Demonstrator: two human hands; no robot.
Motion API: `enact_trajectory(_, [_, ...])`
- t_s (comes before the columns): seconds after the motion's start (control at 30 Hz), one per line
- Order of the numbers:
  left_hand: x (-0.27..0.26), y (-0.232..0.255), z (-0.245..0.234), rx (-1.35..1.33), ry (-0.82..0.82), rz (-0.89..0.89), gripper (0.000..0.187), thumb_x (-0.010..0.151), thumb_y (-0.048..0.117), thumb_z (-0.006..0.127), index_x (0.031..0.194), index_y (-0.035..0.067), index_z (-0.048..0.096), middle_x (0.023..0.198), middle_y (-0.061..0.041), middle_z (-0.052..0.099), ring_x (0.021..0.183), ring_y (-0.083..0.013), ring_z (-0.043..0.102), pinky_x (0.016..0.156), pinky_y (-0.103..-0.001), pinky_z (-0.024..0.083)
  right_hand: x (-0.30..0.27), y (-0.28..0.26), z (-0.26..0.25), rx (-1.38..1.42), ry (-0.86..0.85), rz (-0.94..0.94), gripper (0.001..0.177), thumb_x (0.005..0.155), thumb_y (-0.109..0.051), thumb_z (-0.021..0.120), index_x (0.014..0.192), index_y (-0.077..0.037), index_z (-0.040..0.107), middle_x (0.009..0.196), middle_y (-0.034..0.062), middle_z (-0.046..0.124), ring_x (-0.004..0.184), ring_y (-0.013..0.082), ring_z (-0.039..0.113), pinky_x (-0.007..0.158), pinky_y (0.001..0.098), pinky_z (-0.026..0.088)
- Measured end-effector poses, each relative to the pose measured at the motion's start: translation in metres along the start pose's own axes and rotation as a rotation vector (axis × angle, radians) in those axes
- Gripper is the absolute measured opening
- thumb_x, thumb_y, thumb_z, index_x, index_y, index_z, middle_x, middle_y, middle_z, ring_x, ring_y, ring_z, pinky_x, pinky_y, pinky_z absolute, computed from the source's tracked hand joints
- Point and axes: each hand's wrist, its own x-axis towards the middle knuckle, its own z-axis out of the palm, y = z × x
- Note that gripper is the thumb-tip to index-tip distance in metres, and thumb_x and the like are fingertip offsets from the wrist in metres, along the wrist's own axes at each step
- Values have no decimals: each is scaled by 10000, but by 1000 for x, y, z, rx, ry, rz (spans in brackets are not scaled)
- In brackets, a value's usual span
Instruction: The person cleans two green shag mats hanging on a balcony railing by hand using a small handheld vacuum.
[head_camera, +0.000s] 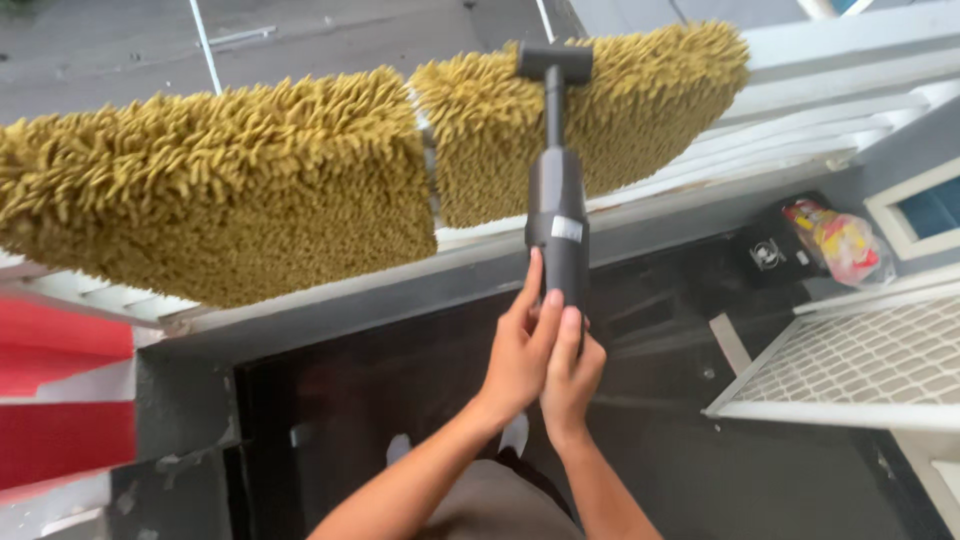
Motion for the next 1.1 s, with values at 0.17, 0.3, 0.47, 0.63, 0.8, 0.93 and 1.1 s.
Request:
enact_trajectory(0.17, [91,-9,41,-74,37,6,683,1048,213,528,1635,135,187,769,21,607,664,-45,513,591,-244,474,94,34,-3,4,-61,71,530,1079,-385,458,1003,69,720,864,180,776,820,221,766,709,361,551])
enact_trajectory(0.3, [78,-13,64,80,60,52,675,1072,213,541,1663,126,227,764,-8,566,667,-60,469,580,-260,454,93,43,-40,-24,-102,105,531,1084,-375,431,1006,49,743,844,148,782,783,199,758,699,344,553])
enact_trajectory(0.47, [46,-34,87,-59,49,-20,698,1077,204,536,1666,146,165,837,-6,645,744,-43,539,693,-231,496,76,69,-59,77,-104,36,512,1096,-331,424,969,54,737,860,153,778,812,213,752,766,361,563])
enact_trajectory(0.63, [118,-31,80,9,130,-8,692,1048,207,553,1650,153,217,739,-2,564,626,-55,448,532,-257,421,134,70,-37,38,-210,70,561,1072,-402,419,1031,53,744,894,155,783,840,221,756,762,360,557])
enact_trajectory(0.8, [45,-29,94,132,93,-31,685,1040,233,574,1642,157,257,676,6,557,623,-32,448,553,-235,433,74,64,-78,77,-162,106,579,1081,-392,398,1024,71,742,917,143,786,872,211,751,795,351,557])
enact_trajectory(0.93, [42,-36,101,83,91,-22,691,1047,238,576,1648,158,245,693,22,585,641,-21,477,590,-226,455,79,76,-75,98,-111,112,571,1080,-380,404,994,72,744,894,156,784,839,212,750,771,352,563])
enact_trajectory(1.1, [106,-24,84,15,99,-35,677,1033,226,580,1634,155,276,695,37,576,609,-25,448,525,-246,415,123,57,-49,48,-200,109,568,1077,-399,417,1033,71,735,899,147,781,856,205,740,762,343,548])
